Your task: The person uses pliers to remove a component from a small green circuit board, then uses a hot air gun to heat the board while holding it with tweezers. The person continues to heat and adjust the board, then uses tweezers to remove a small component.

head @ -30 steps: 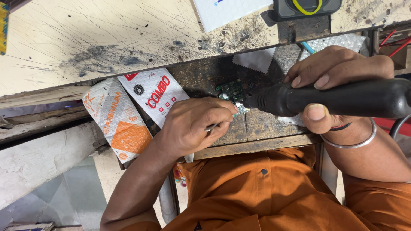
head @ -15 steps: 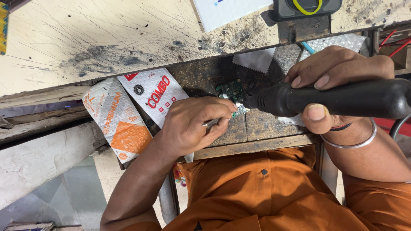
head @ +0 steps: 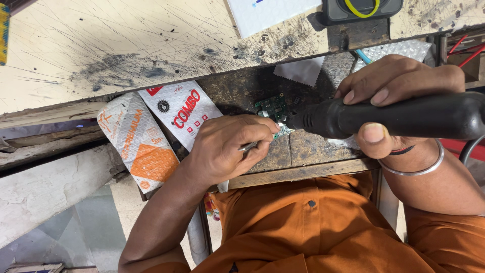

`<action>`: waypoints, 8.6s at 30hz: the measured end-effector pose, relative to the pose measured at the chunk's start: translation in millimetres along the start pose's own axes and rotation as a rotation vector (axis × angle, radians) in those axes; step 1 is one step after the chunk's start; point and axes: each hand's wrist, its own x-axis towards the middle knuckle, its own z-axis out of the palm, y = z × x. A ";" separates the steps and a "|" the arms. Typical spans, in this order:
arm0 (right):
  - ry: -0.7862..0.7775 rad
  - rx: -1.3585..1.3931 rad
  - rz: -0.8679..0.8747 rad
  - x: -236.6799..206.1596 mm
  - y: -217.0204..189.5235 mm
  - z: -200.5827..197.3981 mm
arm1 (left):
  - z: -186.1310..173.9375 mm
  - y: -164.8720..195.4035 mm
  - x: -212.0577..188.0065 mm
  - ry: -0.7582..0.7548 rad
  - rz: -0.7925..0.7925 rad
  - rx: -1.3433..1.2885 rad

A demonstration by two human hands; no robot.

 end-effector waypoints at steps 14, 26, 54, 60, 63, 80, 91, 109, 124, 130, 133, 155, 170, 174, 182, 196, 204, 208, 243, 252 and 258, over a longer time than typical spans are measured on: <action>-0.006 0.015 0.036 1.7 -3.1 0.6 | -1.4 0.5 0.4 -0.004 -0.002 -0.003; -0.008 -0.010 0.024 0.7 0.0 -0.5 | -1.2 0.9 0.2 -0.004 -0.006 0.001; 0.015 -0.074 -0.038 -2.2 6.4 -5.3 | 0.5 -0.6 -1.8 -0.006 0.005 0.013; 0.014 -0.069 -0.044 -3.4 8.0 -5.7 | 0.4 -0.9 -2.3 -0.009 0.006 0.009; 0.027 -0.058 -0.041 -4.0 8.5 -5.1 | 0.9 -1.9 -1.6 -0.009 0.014 0.008; 0.016 -0.053 0.012 -4.9 3.5 -4.0 | 1.8 -1.2 -1.0 0.001 0.005 0.005; -0.020 -0.067 -0.003 -2.2 4.4 -4.7 | -0.2 0.4 0.2 0.000 0.006 0.010; -0.007 -0.033 0.071 0.8 -5.1 -0.9 | 0.1 0.4 0.0 -0.010 -0.001 0.000; -0.010 -0.051 0.062 0.0 -4.8 -2.2 | -0.2 0.8 0.2 -0.007 0.001 -0.001; -0.015 -0.060 0.054 1.8 -5.4 -1.3 | -0.1 0.7 0.6 -0.010 -0.004 0.000; -0.005 -0.046 0.065 1.2 -6.3 -0.8 | 0.0 1.2 0.9 -0.011 -0.007 -0.001; -0.013 -0.057 0.053 2.9 -5.1 1.0 | 1.5 -0.1 -0.3 -0.006 -0.006 -0.004; -0.021 -0.054 0.016 -0.4 2.8 -3.2 | -0.1 0.6 -0.1 -0.013 -0.013 -0.008; -0.019 -0.054 0.026 -1.1 2.0 -4.6 | 0.1 -0.1 -0.4 -0.012 0.000 -0.007; -0.032 -0.059 0.023 -0.2 1.8 -5.8 | 0.5 -0.3 -0.5 -0.021 0.006 0.002; -0.025 -0.052 0.027 1.0 -0.9 -4.4 | 0.4 -0.1 -0.2 -0.019 0.022 0.009; -0.027 -0.050 0.020 1.2 0.2 -4.7 | -0.3 0.6 0.6 -0.016 0.016 0.003; -0.027 -0.055 0.030 0.1 -0.9 -4.4 | 0.7 0.6 1.4 -0.002 0.018 -0.005; 0.035 -0.047 0.017 -1.5 1.0 -0.1 | 3.6 -2.7 -1.1 0.018 0.019 0.008; 0.013 -0.033 0.035 -0.8 -0.5 -2.5 | 2.0 0.1 0.7 0.015 0.007 0.014; -0.017 -0.067 -0.001 0.0 2.5 -7.5 | 0.9 -1.0 1.9 -0.003 0.005 -0.011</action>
